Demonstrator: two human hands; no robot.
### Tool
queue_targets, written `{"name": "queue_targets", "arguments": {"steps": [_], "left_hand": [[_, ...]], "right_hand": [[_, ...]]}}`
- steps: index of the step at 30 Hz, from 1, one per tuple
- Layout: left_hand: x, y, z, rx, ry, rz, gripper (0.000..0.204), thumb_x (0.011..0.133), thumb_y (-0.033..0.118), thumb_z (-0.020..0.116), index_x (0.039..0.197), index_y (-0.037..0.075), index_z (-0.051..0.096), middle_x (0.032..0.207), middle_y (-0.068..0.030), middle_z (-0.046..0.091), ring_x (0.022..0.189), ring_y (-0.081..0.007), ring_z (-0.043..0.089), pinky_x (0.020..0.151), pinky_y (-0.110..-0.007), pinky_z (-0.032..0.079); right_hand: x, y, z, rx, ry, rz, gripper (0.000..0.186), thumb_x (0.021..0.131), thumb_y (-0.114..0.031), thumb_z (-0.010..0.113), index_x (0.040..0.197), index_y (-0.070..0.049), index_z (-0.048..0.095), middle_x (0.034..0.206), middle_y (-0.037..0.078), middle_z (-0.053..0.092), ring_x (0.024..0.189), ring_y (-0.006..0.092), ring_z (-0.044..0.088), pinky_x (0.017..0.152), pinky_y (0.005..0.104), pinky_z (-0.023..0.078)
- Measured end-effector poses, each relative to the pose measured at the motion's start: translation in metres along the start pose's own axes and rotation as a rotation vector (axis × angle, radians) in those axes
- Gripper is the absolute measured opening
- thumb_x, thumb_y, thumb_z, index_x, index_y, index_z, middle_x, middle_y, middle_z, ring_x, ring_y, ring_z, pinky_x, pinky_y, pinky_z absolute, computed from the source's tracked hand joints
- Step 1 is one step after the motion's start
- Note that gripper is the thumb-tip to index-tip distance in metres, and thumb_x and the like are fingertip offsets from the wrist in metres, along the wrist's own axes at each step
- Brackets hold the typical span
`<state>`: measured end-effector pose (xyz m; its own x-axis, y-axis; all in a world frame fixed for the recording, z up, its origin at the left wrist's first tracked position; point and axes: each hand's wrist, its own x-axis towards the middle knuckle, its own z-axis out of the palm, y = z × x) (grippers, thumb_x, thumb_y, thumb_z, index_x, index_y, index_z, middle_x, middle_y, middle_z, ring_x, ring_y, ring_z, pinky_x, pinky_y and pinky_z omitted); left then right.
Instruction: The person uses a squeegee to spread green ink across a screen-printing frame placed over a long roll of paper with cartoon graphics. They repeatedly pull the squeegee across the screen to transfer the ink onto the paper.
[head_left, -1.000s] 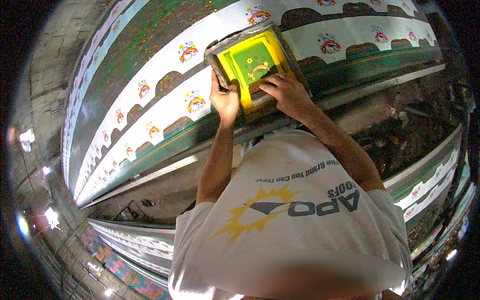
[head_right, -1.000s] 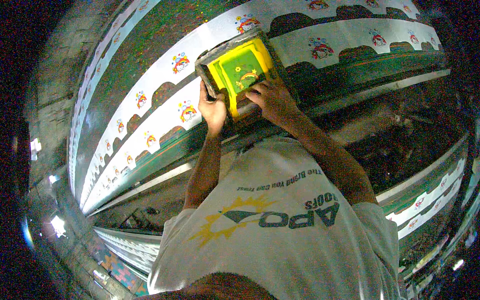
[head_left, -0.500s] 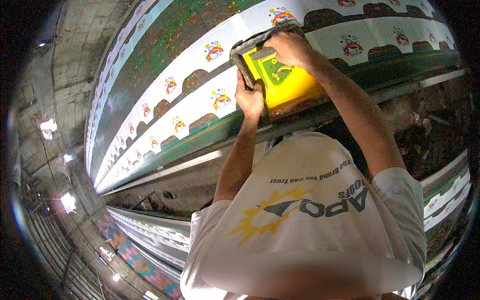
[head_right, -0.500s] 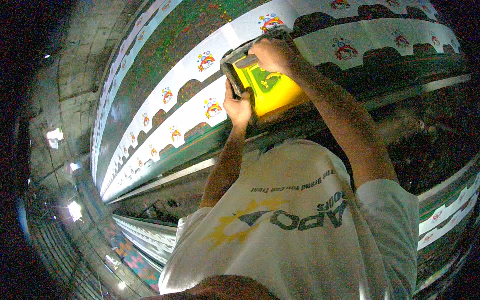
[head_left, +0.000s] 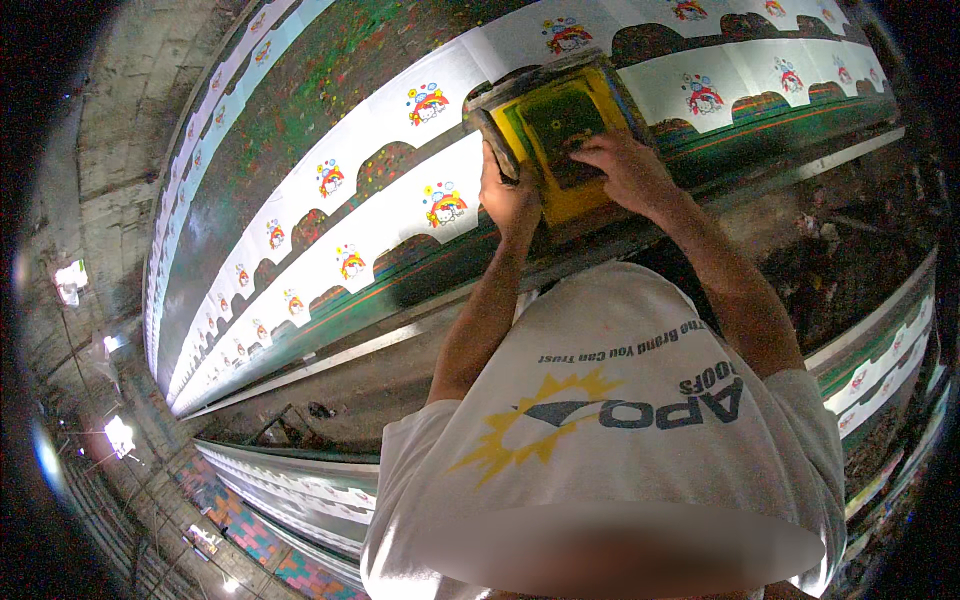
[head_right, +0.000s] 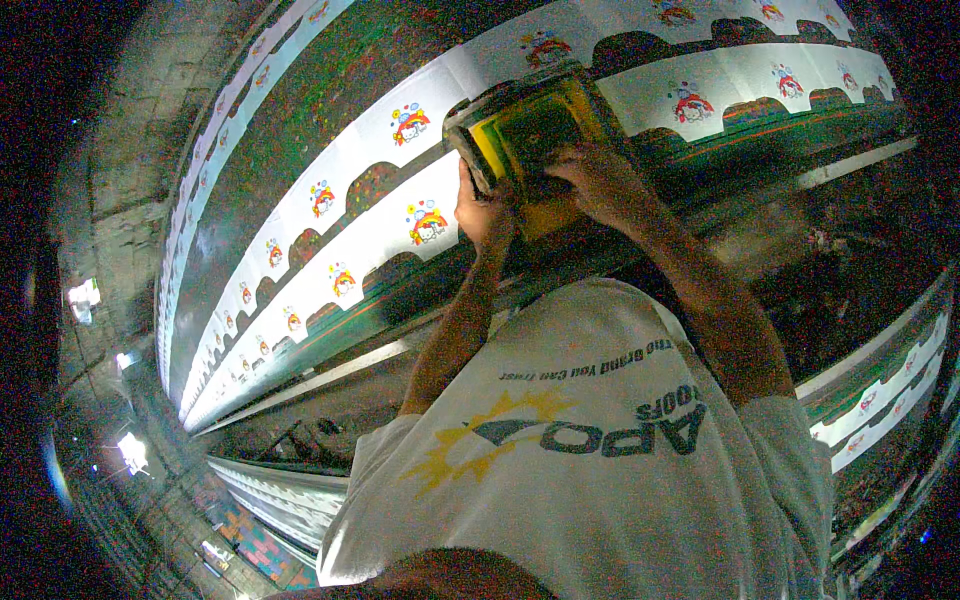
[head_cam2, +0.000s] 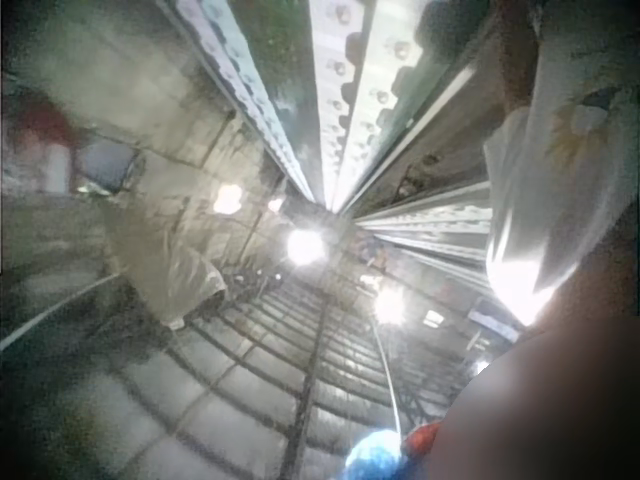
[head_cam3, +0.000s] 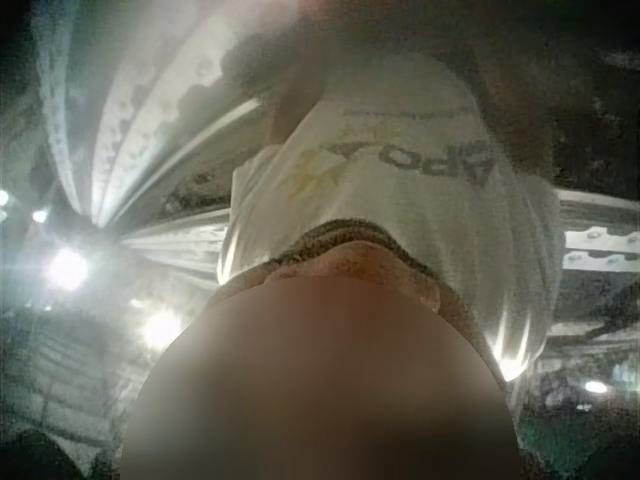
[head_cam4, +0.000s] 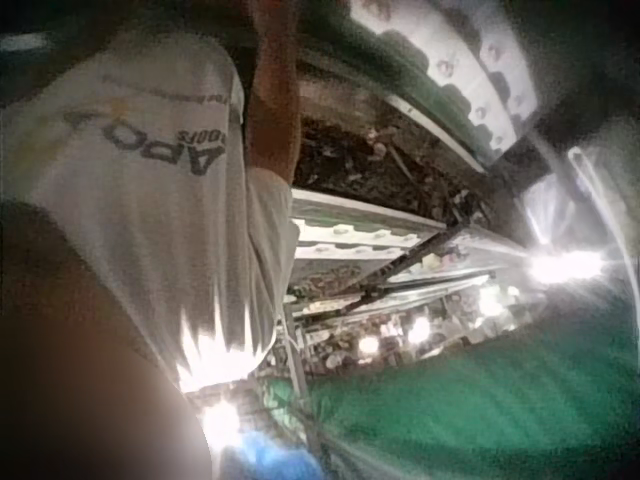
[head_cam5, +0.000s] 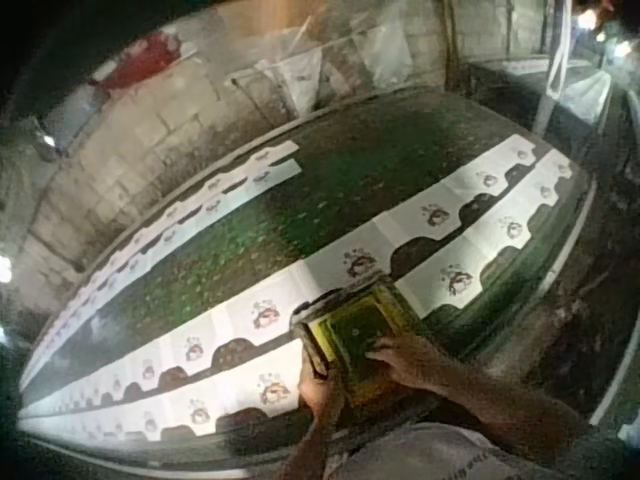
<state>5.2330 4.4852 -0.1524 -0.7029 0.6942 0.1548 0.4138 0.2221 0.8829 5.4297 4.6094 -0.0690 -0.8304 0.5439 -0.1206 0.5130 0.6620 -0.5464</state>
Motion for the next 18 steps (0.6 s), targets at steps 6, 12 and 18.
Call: {"name": "queue_targets", "arguments": {"steps": [6,12,18], "left_hand": [[0.0,-0.013,0.001,0.143,-0.011,0.105,0.082,0.089,0.011,0.083,0.158,-0.008,0.045,0.148,-0.0316,0.062,0.137,-0.0414,0.063,0.114,-0.046,0.05],[0.001,-0.006,0.0,0.051,-0.066,-0.021,0.085,0.088,0.01,0.082,0.162,-0.004,0.043,0.149,-0.0297,0.062,0.138,-0.0423,0.062,0.117,-0.048,0.047],[0.001,0.012,0.0,-0.027,-0.003,-0.138,0.086,0.086,0.007,0.083,0.162,-0.003,0.045,0.138,-0.0233,0.072,0.121,-0.0264,0.072,0.103,-0.039,0.057]], "right_hand": [[-0.029,-0.01,0.018,0.013,0.042,0.096,0.058,0.083,0.004,0.066,0.138,-0.014,0.073,0.137,0.012,0.069,0.13,0.0346,0.064,0.113,0.0452,0.052],[-0.02,0.002,0.017,0.001,0.065,0.03,0.055,0.083,0.003,0.068,0.135,-0.012,0.074,0.132,0.011,0.071,0.128,0.0336,0.065,0.112,0.0442,0.052],[-0.017,0.004,0.019,0.019,0.036,0.014,0.053,0.083,0.0,0.069,0.134,-0.011,0.074,0.131,0.011,0.071,0.127,0.0337,0.065,0.111,0.0455,0.052]]}}
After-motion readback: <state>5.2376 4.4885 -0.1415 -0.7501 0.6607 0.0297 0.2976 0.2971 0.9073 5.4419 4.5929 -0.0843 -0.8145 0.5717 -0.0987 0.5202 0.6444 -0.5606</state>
